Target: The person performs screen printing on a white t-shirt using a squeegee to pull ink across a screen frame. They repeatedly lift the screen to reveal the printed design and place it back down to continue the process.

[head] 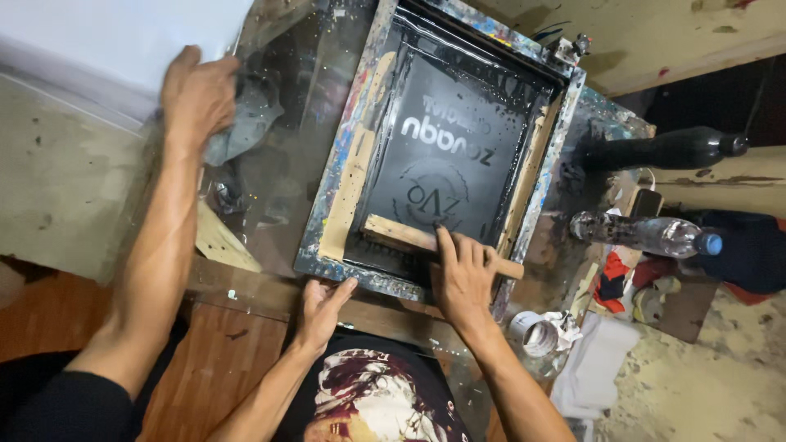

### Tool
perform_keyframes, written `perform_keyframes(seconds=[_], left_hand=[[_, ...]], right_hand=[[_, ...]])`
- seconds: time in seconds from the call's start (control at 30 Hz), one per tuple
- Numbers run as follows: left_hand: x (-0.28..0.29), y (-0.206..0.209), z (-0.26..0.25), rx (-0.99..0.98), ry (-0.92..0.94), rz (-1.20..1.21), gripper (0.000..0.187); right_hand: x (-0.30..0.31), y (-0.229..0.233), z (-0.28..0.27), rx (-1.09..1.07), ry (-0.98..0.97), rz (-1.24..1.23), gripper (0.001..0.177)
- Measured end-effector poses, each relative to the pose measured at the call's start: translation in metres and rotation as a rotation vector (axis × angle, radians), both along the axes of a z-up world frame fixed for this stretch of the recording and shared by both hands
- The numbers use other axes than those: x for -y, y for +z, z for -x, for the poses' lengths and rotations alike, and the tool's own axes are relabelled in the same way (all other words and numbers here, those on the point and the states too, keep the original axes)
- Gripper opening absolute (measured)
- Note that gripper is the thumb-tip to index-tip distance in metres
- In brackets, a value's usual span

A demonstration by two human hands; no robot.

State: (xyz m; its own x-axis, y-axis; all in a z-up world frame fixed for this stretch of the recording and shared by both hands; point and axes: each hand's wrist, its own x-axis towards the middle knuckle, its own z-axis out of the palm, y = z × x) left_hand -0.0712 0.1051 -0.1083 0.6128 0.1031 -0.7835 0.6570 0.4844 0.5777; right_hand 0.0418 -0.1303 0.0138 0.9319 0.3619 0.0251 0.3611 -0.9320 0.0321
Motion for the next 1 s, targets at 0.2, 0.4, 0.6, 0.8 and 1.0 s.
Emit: perform_keyframes(seconds=[0.2,0.4,0.6,0.8,1.0], left_hand=[[-0.003,0.001,-0.005,0.05,-0.057,-0.048,0.053],[-0.008,-0.021,0.016,0.1,-0.013,-0.038,0.029],[-0.021,0.069,-0.036,0.17,-0.214,-0.256,0.066],[-0.021,0.071,-0.029,0.22,-0.196,-0.266,0.071],[-0.015,0.062,0.003,0.075,-0.224,-0.488,0.057]], right_hand=[[0.004,-0.029,-0.008,0.041,-0.049,0.007,0.074],[0.008,-0.032,-0.087,0.077,-0.08,0.035,0.079],[0.011,-0.023,-0.205,0.113,-0.1,0.069,0.06],[0.017,0.005,-0.272,0.075,-0.051,-0.042,0.062],[0.007,0.072,-0.176,-0.077,0.046,-0.305,0.056]])
